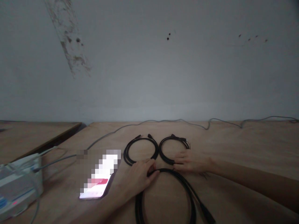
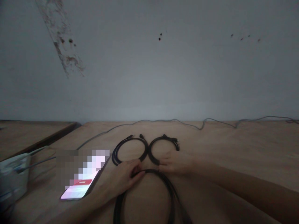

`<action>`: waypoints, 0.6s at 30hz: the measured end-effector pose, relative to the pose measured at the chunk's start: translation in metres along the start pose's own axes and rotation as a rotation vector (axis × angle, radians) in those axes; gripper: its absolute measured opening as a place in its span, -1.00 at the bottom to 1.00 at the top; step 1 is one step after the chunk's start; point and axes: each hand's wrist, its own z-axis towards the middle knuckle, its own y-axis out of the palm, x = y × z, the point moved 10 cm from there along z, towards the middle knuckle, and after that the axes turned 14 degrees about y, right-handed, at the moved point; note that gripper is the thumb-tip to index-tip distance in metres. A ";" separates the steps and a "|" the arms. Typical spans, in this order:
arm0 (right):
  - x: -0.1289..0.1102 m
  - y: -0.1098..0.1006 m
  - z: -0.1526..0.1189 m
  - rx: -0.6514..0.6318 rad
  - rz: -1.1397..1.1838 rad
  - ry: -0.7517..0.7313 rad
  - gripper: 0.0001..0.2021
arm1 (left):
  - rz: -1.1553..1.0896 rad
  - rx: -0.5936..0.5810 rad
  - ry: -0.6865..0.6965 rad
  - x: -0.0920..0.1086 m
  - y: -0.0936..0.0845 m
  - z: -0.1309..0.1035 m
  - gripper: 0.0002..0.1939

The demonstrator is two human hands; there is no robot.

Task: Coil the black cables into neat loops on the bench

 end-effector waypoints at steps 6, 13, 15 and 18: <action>0.017 0.003 0.012 -0.139 0.316 0.446 -0.76 | -0.007 -0.012 -0.012 -0.002 -0.001 0.000 -0.82; 0.043 0.038 0.000 -0.202 0.644 0.917 -0.75 | 0.012 0.023 -0.004 -0.003 -0.001 -0.002 -0.80; 0.042 0.039 0.001 -0.206 0.664 0.925 -0.74 | 0.014 0.025 -0.012 -0.005 0.000 -0.002 -0.80; 0.041 0.032 -0.001 -0.187 0.676 0.923 -0.74 | 0.000 0.037 -0.011 -0.006 -0.001 -0.002 -0.81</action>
